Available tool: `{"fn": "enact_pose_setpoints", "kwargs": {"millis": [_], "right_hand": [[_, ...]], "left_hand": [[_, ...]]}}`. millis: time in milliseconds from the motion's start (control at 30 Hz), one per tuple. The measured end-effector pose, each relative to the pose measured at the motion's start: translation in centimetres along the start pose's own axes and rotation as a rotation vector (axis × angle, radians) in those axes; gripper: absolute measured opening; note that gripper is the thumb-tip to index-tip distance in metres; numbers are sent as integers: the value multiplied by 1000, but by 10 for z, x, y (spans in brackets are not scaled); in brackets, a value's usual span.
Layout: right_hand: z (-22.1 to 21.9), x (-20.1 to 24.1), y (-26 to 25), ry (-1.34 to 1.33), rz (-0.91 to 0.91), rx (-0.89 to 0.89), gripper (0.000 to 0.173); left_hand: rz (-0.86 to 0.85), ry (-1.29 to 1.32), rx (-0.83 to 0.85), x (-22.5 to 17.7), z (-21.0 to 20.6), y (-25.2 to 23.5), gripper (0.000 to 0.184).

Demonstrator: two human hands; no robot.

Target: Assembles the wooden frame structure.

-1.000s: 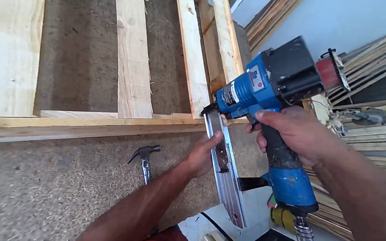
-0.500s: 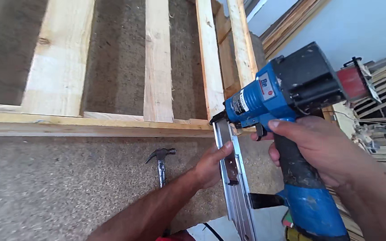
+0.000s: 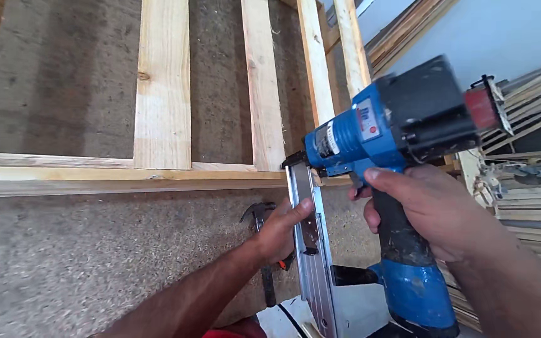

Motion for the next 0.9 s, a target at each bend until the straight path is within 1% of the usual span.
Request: {"fn": "enact_pose_setpoints", "kwargs": {"millis": [67, 100, 300, 400, 533, 633, 767, 833, 900], "right_hand": [[-3, 1, 3, 2, -23, -21, 28], [-4, 1, 5, -3, -33, -20, 28], [-19, 10, 16, -3, -13, 29, 26], [-19, 14, 15, 24, -17, 17, 27], [-26, 15, 16, 9, -4, 62, 27], [-30, 17, 20, 11, 12, 54, 26], [-32, 20, 27, 75, 10, 16, 28], [-40, 26, 33, 55, 11, 9, 29], [-52, 32, 45, -4, 26, 27, 29]], "left_hand": [[16, 4, -17, -2, 3, 4, 57], [19, 13, -21, -3, 4, 6, 58], [-3, 37, -15, -7, 14, 17, 70], [-20, 31, -32, -10, 15, 21, 65], [-50, 16, -43, -14, 18, 25, 65], [-65, 30, -41, -16, 22, 29, 69], [-36, 19, -56, -13, 22, 33, 60], [-29, 25, -48, -22, 28, 39, 60], [-39, 24, -23, -36, 37, 55, 67]]}}
Point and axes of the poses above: each hand's wrist, its own y-axis away from the middle knuckle, its own z-axis out of the back of the hand, x = y × z, the point moved 10 cm from there along -y, towards the middle knuckle, and after that the axes turned 15 degrees about -x, right-handed, at the moved point
